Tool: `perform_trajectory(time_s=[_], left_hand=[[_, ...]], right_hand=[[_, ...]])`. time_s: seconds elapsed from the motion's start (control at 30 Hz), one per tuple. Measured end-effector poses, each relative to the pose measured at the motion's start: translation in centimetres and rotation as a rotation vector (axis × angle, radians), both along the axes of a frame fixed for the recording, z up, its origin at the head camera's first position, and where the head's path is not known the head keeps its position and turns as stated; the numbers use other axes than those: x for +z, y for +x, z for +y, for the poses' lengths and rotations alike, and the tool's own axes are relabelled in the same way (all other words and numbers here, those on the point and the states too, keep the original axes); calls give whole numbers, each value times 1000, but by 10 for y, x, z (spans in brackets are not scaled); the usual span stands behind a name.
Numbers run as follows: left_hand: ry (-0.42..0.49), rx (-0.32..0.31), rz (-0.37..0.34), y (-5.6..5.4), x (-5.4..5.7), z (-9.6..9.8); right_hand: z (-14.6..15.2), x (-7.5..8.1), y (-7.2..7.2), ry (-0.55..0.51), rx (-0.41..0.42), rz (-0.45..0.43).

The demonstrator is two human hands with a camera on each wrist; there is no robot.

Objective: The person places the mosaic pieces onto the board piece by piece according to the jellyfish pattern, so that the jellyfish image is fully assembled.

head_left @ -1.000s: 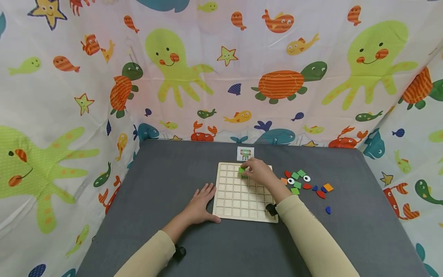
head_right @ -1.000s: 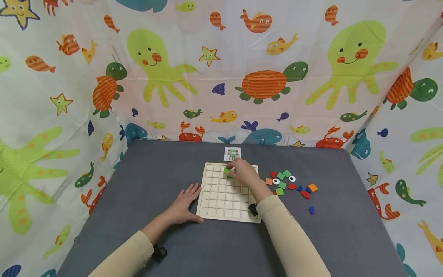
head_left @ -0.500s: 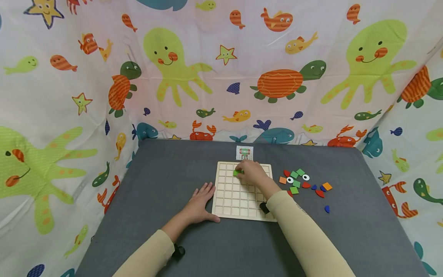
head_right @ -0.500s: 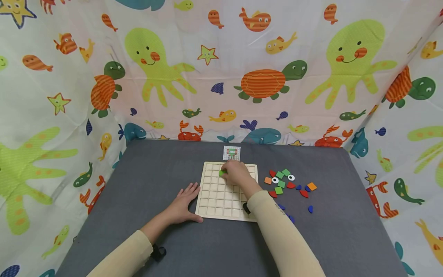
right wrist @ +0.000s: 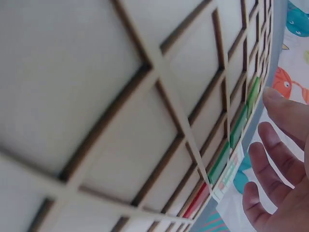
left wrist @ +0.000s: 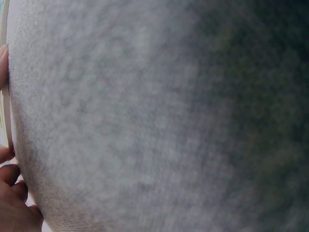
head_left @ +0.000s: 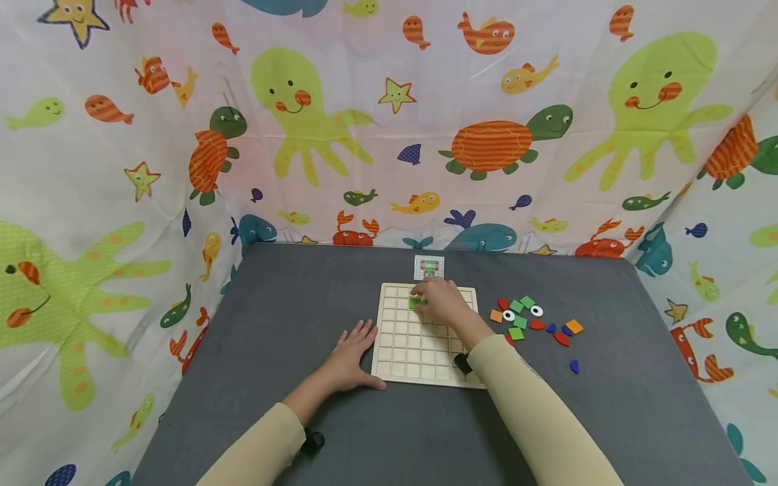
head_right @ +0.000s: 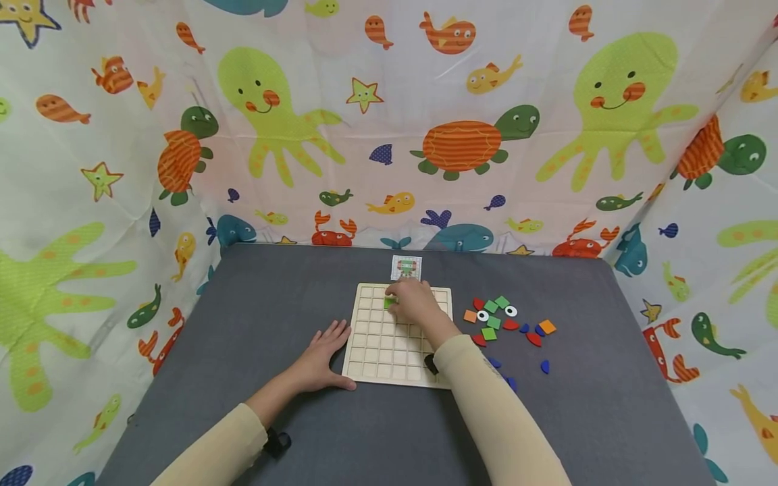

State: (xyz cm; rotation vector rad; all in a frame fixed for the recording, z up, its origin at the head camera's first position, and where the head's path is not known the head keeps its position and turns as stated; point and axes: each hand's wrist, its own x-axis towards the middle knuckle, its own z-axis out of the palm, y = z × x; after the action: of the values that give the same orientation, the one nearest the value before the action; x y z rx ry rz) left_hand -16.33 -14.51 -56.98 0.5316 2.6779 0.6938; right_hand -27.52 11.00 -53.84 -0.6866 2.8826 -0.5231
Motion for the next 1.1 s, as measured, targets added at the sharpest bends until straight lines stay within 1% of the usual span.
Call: perform_trajectory(time_s=[0.1,0.33,0.43,0.57,0.8,0.97,1.1], left_hand=[[5,2,2,0,-1,0],[0,-1,12,-1,-4,0],[2,-2,15,-1,-3,0],[8,-1,6,0,-1,0],[11,6,6,1,-2,0],[1,2,1,0,-2,1],[5,2,5,0,-1,1]], right_hand=[[7,4,2,-21,-6,4],[27,16,13,-99,-34,25],[39,18,17,-135,-67,31],[54,17,22,-162,-110,39],[78,16,27,-150,-158,48],[101,13,25,-160,-180,41],[122,8,21,-162,-226,13]])
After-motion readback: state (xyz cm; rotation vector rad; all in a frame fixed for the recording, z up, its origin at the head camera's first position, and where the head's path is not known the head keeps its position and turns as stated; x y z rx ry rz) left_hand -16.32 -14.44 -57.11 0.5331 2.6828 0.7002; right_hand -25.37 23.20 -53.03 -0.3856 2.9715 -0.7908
